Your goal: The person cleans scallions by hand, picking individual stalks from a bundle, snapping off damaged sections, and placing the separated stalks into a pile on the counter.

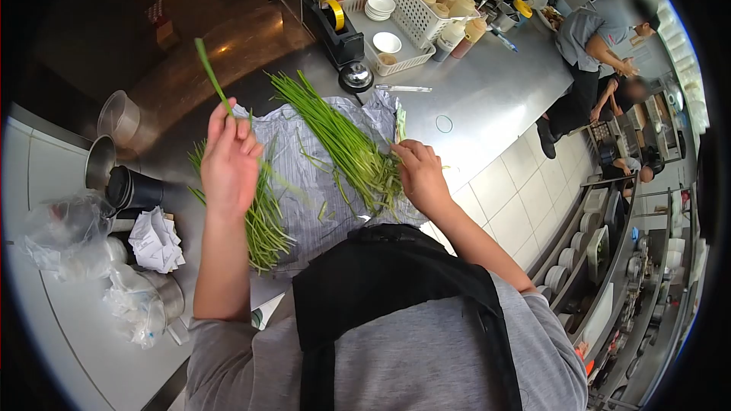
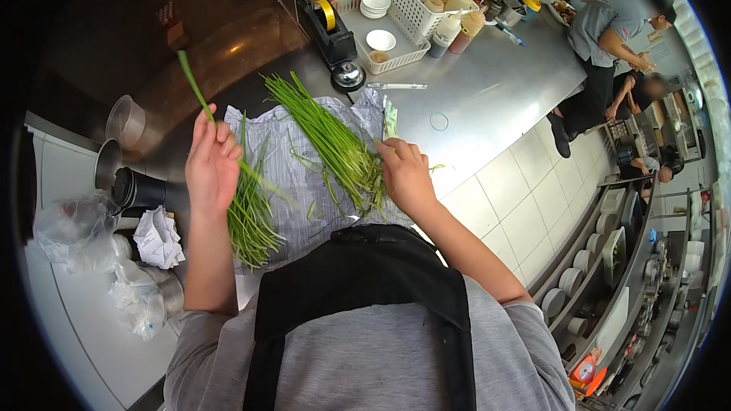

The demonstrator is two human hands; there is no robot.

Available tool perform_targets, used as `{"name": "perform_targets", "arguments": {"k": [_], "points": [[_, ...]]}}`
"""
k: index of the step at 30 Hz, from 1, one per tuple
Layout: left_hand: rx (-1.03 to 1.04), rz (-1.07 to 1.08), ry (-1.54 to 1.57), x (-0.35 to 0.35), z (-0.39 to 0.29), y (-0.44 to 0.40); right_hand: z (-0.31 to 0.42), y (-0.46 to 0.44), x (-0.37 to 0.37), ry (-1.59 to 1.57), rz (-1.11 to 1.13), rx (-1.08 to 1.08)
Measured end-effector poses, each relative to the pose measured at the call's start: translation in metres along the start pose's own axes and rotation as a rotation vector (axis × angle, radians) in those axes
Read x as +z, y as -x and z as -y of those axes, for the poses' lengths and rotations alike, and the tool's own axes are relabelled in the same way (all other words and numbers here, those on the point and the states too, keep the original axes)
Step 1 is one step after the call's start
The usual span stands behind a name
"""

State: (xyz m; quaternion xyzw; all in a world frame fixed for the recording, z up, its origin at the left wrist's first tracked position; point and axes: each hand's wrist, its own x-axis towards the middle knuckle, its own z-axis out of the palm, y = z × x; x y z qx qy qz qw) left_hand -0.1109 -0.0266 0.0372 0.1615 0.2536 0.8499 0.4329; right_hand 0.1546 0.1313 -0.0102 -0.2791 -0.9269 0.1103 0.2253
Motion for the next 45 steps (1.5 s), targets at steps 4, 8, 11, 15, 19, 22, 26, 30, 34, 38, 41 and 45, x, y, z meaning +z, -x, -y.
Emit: {"name": "perform_targets", "arguments": {"k": [4,8,11,15,19,22,26,30,34,38,41,45], "points": [[-0.08,-0.276,-0.458,-0.051,-0.01,0.021,0.0,0.0,0.039,-0.204,0.325,-0.205],[-0.066,-0.447,-1.147,-0.103,-0.004,0.04,0.021,0.001,0.058,0.113,0.562,-0.146],[0.011,-0.396,-1.541,-0.123,0.001,0.047,0.007,0.004,0.078,0.126,0.534,-0.123],[0.558,-0.3,-2.172,-0.09,0.006,0.041,0.01,-0.007,0.044,-0.201,0.468,0.123],[0.095,0.035,-1.631,-0.051,0.035,0.029,0.007,-0.009,0.019,-0.88,0.442,0.478],[-0.485,0.145,-1.044,-0.022,0.092,0.025,0.01,-0.007,0.007,-1.162,0.453,0.633],[-0.536,0.047,-0.637,-0.003,0.142,0.025,0.015,0.005,0.008,-1.171,0.316,0.544],[-0.469,-0.075,-0.263,0.008,0.146,0.012,0.01,0.013,0.0,-1.201,0.257,0.599],[-0.469,-0.024,-0.317,0.012,0.14,0.01,0.0,0.016,0.0,-1.203,0.159,0.653],[-0.474,0.078,-0.537,0.021,0.139,0.018,-0.003,-0.001,-0.006,-1.158,0.118,0.668],[-0.358,0.215,-0.676,0.012,0.151,0.026,0.006,-0.012,-0.01,-1.004,0.241,0.493],[-0.375,0.22,-0.688,0.013,0.158,0.035,0.006,-0.007,-0.001,-1.111,0.245,0.469]]}}
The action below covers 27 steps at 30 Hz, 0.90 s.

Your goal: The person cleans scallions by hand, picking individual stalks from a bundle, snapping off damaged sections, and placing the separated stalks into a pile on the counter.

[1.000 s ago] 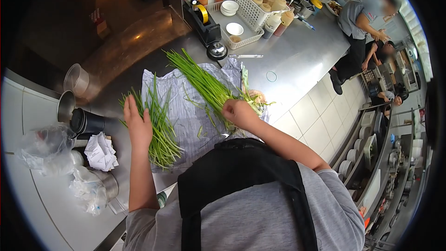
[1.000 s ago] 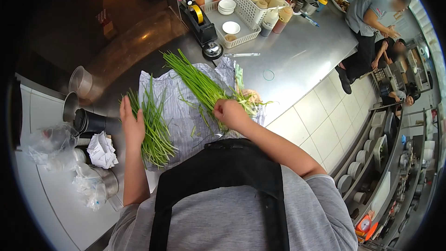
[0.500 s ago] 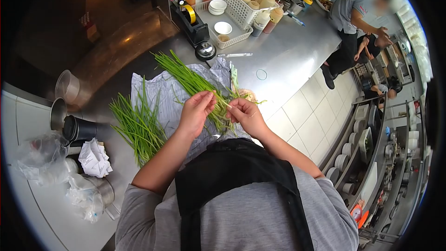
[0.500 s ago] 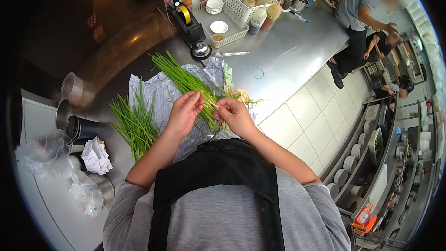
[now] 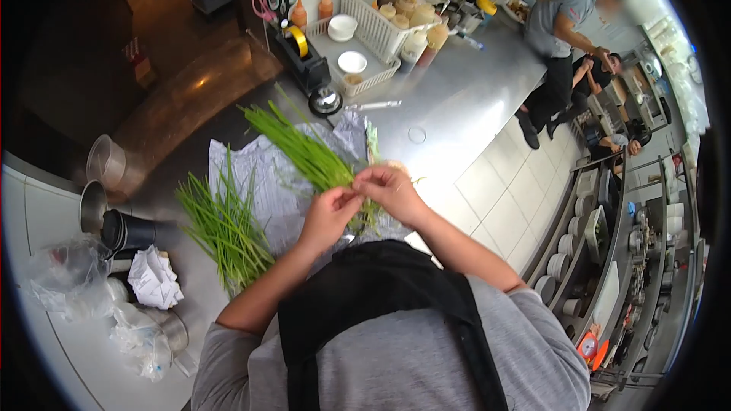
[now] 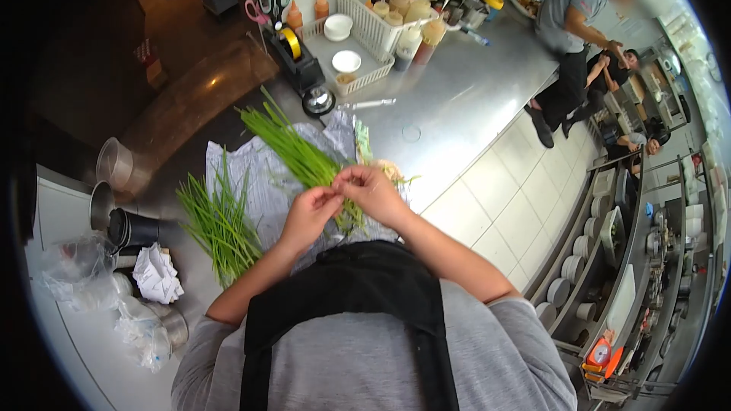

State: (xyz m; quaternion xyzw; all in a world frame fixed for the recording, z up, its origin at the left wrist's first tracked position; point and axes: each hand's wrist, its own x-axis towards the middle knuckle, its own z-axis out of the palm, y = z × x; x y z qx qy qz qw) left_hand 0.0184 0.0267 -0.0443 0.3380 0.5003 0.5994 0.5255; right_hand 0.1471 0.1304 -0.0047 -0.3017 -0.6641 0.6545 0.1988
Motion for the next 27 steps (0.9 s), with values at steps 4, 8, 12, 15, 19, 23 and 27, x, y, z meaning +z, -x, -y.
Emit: {"name": "perform_targets", "arguments": {"k": [4,8,12,15,19,23,27], "points": [[-0.292,-0.126,0.504,-0.003,-0.009,0.001,-0.012,0.004,-0.004,0.041,-0.041,0.017],[-0.213,-0.185,0.523,-0.002,-0.014,-0.003,-0.04,0.004,0.002,-0.083,-0.002,0.011],[0.021,-0.114,0.668,-0.017,-0.025,0.003,-0.029,-0.011,0.002,-0.153,-0.13,0.012],[0.046,-0.16,0.735,-0.028,-0.046,0.016,-0.027,-0.025,0.002,0.115,-0.108,-0.017],[0.126,-0.227,0.89,-0.034,-0.078,0.027,-0.042,-0.043,0.006,0.623,-0.011,-0.109],[0.238,-0.223,0.902,-0.033,-0.084,0.019,-0.053,-0.049,0.013,0.963,-0.211,-0.524],[0.241,-0.23,0.855,-0.017,-0.068,0.002,0.023,-0.016,0.038,0.449,0.09,-0.295]]}}
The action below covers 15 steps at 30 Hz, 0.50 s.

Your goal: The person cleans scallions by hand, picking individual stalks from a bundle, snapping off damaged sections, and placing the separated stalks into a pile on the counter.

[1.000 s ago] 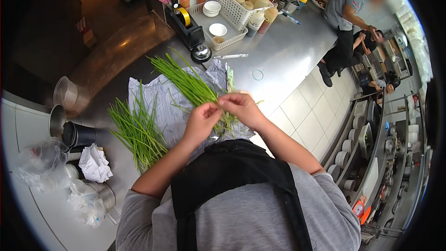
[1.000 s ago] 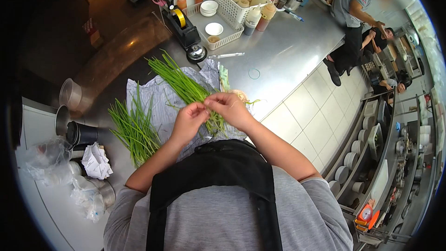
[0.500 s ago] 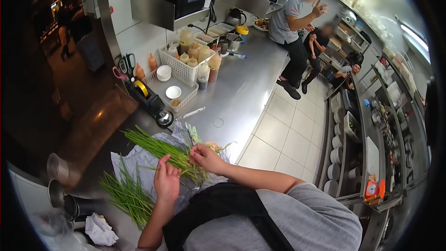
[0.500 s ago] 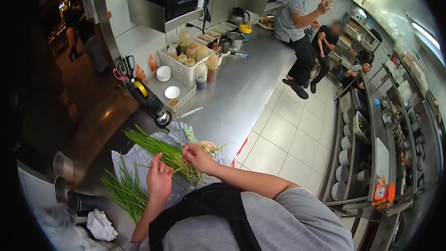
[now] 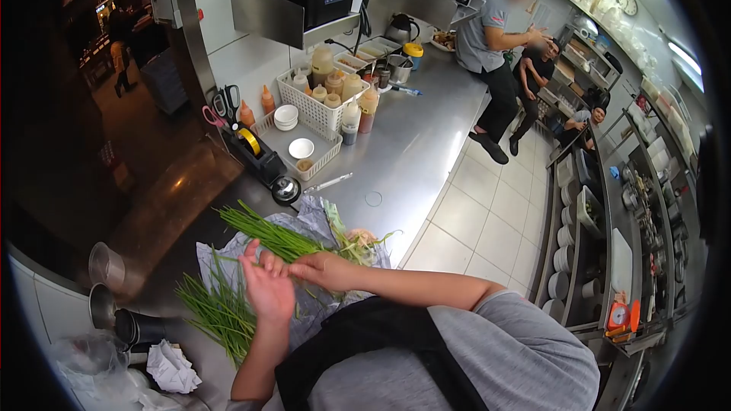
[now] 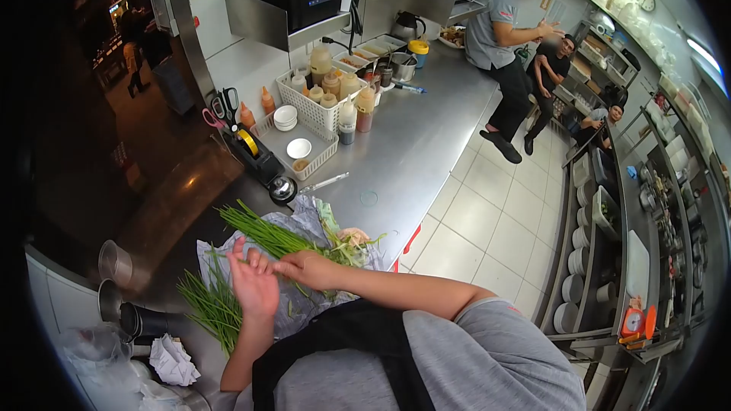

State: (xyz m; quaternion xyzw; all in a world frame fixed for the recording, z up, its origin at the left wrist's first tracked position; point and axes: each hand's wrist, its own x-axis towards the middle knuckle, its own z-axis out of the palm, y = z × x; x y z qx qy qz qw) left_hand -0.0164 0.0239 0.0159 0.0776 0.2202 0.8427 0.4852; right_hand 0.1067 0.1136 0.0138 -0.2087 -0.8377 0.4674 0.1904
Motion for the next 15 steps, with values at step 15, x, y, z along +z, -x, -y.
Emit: {"name": "perform_targets", "arguments": {"k": [15], "points": [[-0.135,0.126,-0.017,0.027,-0.003,-0.004,-0.005,0.031,-0.016,-1.247,-0.335,0.394]]}}
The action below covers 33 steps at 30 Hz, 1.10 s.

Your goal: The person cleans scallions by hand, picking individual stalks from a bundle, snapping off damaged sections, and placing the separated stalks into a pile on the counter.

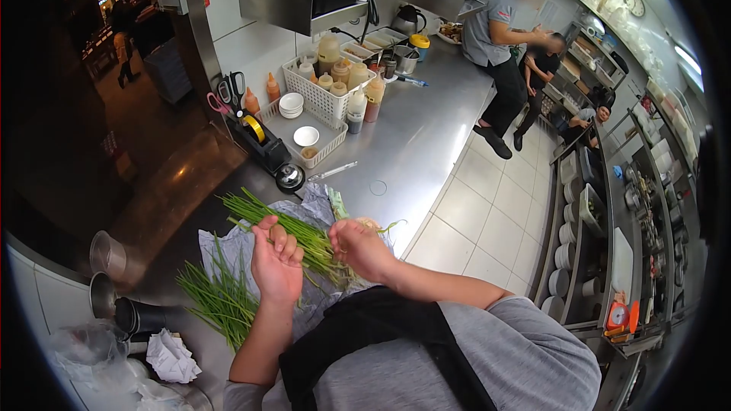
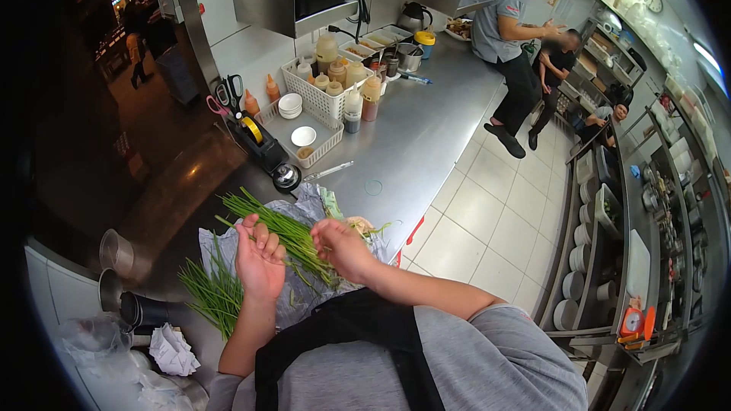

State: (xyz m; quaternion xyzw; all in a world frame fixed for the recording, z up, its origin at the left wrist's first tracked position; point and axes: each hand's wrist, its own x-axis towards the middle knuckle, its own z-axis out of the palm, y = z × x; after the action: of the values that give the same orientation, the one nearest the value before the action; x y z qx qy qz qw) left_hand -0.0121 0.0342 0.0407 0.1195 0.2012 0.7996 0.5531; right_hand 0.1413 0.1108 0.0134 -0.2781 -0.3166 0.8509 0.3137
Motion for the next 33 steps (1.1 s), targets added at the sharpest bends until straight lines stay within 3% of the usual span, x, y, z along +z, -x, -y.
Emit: {"name": "perform_targets", "arguments": {"k": [2,4,5,6,8,9,16,19,21,22,24,26,27,28,30,32,33], "points": [[-0.038,-0.044,-0.111,0.001,-0.001,0.004,0.012,0.0,-0.001,0.022,-0.061,-0.026],[-0.248,-0.031,-0.656,-0.006,0.001,0.01,0.022,0.005,-0.006,0.561,0.083,-0.339],[-0.248,0.001,-0.839,-0.011,0.003,0.013,0.024,0.012,-0.006,0.931,0.084,-0.503],[-0.244,-0.001,-0.841,-0.02,0.006,0.017,0.022,0.013,-0.005,0.929,0.088,-0.505],[-0.139,0.211,-1.483,-0.042,0.015,0.022,0.015,0.015,-0.005,1.58,0.346,-0.899],[-0.138,0.208,-1.487,-0.048,0.018,0.025,0.009,0.017,-0.005,1.708,0.377,-0.825],[-0.178,0.289,-1.618,-0.055,0.011,0.054,-0.022,0.007,-0.024,1.622,0.48,-0.754],[-0.293,0.221,-1.592,-0.059,0.006,0.066,-0.026,0.005,-0.021,1.376,0.405,-0.597],[-0.117,0.144,-1.559,-0.068,0.002,0.074,-0.022,0.004,-0.018,1.128,0.231,-0.366],[-0.111,0.143,-1.561,-0.071,-0.006,0.075,-0.018,0.002,-0.019,1.128,0.234,-0.371],[-0.14,-0.114,-1.492,-0.077,-0.028,0.078,-0.009,-0.003,-0.024,1.164,0.139,-0.39],[-0.18,-0.199,-1.469,-0.081,-0.049,0.082,0.0,-0.003,-0.021,1.19,0.118,-0.402],[-0.221,-0.286,-1.44,-0.081,-0.054,0.084,0.001,-0.006,-0.022,1.235,0.156,-0.521],[-0.22,-0.288,-1.441,-0.08,-0.052,0.084,0.001,-0.006,-0.023,1.278,0.197,-0.642],[-0.107,-0.106,-1.534,-0.076,-0.039,0.083,0.0,-0.005,-0.022,1.354,0.239,-0.663],[-0.16,-0.084,-1.577,-0.079,-0.012,0.074,-0.002,-0.005,-0.02,1.432,0.284,-0.694],[-0.127,0.076,-1.661,-0.078,0.001,0.067,-0.005,-0.005,-0.023,1.485,0.285,-0.735]]}}
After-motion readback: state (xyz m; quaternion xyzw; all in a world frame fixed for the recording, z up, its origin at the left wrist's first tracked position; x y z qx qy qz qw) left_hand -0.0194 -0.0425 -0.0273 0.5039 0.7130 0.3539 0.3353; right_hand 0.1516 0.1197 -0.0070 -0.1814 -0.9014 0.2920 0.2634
